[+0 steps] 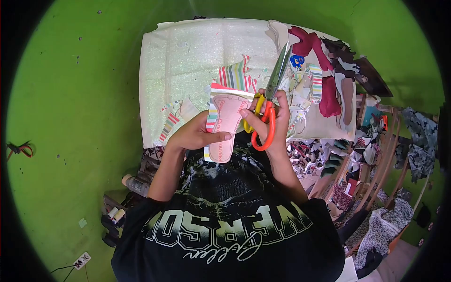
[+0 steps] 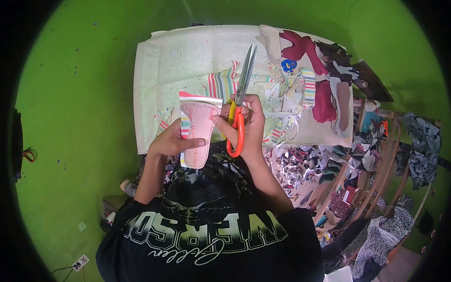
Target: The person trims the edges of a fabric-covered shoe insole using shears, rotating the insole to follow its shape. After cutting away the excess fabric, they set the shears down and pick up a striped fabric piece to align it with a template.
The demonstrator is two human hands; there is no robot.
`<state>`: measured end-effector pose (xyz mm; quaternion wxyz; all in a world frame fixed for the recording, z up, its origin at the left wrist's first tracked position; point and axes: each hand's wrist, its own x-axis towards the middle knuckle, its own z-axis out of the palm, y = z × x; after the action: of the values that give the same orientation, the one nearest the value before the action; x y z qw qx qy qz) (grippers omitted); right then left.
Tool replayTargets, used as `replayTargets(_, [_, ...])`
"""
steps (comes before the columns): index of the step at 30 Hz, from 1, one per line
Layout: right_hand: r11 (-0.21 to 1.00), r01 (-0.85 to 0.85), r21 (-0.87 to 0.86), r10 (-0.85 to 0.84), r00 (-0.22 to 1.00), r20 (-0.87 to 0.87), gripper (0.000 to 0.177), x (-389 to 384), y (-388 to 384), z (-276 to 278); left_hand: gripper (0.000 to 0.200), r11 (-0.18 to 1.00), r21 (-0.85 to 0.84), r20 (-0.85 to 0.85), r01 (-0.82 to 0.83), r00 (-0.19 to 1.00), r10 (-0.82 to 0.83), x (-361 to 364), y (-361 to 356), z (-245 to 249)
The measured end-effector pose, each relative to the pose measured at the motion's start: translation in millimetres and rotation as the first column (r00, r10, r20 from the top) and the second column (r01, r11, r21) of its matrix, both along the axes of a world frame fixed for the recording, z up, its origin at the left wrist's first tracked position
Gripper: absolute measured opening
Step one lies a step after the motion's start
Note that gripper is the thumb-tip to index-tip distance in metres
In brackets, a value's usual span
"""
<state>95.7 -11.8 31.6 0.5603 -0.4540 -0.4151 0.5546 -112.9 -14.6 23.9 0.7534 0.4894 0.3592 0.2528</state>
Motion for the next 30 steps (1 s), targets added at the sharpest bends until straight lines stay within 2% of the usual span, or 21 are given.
replayTargets(5, [0.998,0.021,0.053,-0.023,1.0,0.022,0.049,-3.9,-1.3,-0.1,0.046,1.0,-0.005,-0.085,0.022,0.996,-0.022,-3.6,1.6,14.8])
replayTargets(7, [0.996,0.014,0.085,-0.017,0.999,0.042,0.049,-6.2,-2.5,2.9,0.04,0.979,0.195,-0.325,0.069,0.946,-0.002,-4.4,4.3,28.9])
replayTargets(8, [0.997,0.008,0.076,-0.013,0.998,0.067,0.049,-7.3,-2.9,4.1,0.04,0.978,0.197,-0.328,0.066,0.945,0.002,-4.5,7.7,29.0])
replayTargets(9, [0.998,0.001,0.066,-0.008,0.996,0.093,0.048,-8.3,-3.8,4.9,0.036,0.83,0.549,-0.362,0.099,0.923,0.129,-4.5,13.4,28.2])
replayTargets(10, [0.998,-0.002,0.069,-0.004,0.996,0.089,0.048,-9.3,-4.8,4.6,0.033,0.559,0.815,-0.345,0.152,0.902,0.257,-4.4,16.5,27.5])
replayTargets(11, [0.998,-0.012,0.067,0.007,0.996,0.085,0.048,-10.5,-6.1,3.6,0.033,0.557,0.816,-0.348,0.154,0.9,0.261,-3.8,14.4,25.2])
replayTargets(12, [0.998,-0.023,0.066,0.018,0.997,0.081,0.048,-11.7,-7.4,3.3,0.03,0.813,0.573,-0.202,-0.103,0.944,0.262,-1.9,10.9,21.4])
replayTargets(13, [0.997,-0.027,0.068,0.022,0.997,0.077,0.048,-13.2,-9.0,4.1,0.026,0.931,0.203,-0.058,-0.302,0.946,0.32,1.1,8.8,18.8])
replayTargets(14, [0.998,-0.03,0.047,0.026,0.996,0.083,0.048,-15.1,-10.9,5.3,0.021,0.907,0.149,-0.046,-0.393,0.914,0.404,7.2,8.7,16.6])
replayTargets(17, [1.0,-0.024,0.0,0.024,0.997,0.078,0.049,-18.0,-13.5,6.5,0.018,0.903,0.126,-0.12,-0.41,0.897,0.425,12.5,8.3,24.2])
replayTargets(19, [0.999,-0.014,-0.029,0.016,0.997,0.069,0.049,-14.5,-16.6,7.0,0.018,0.896,0.155,-0.09,-0.415,0.898,0.432,14.6,8.5,25.2])
replayTargets(21, [0.989,-0.137,0.053,0.134,0.989,0.059,0.052,-3.8,-19.5,6.9,0.019,0.886,0.185,-0.061,-0.426,0.895,0.443,13.0,10.1,29.6])
replayTargets(22, [0.98,-0.162,0.112,0.161,0.987,0.018,0.059,0.3,-20.3,-2.2,0.019,0.892,0.14,-0.057,-0.43,0.896,0.441,10.4,12.5,35.3])
replayTargets(23, [0.979,-0.172,0.112,0.171,0.985,0.019,0.059,9.1,-21.4,-6.6,0.019,0.895,0.095,-0.052,-0.436,0.896,0.441,7.9,14.5,40.8])
replayTargets(25, [0.927,-0.373,-0.019,0.373,0.922,0.1,0.074,20.8,-22.8,-0.9,0.018,0.89,0.047,-0.038,-0.454,0.889,0.455,4.7,17.1,48.2])
replayTargets(26, [0.923,-0.374,-0.088,0.384,0.906,0.18,0.087,23.1,-29.4,4.6,0.018,0.892,0.042,-0.024,-0.451,0.892,0.452,4.5,18.2,50.2])
replayTargets(27, [0.92,-0.382,-0.089,0.392,0.901,0.183,0.087,22.2,-32.4,9.7,0.018,0.894,0.036,-0.009,-0.447,0.894,0.448,4.8,19.1,50.5])
replayTargets(29, [0.885,-0.455,-0.096,0.461,0.885,0.057,0.088,21.1,-37.2,16.4,0.018,0.895,0.055,-0.019,-0.443,0.896,0.444,6.1,19.3,48.6])
replayTargets(30, [0.87,-0.482,-0.1,0.492,0.862,0.122,0.091,20.1,-37.4,22.1,0.018,0.9,0.076,-0.032,-0.429,0.901,0.432,7.4,18.7,47.6])
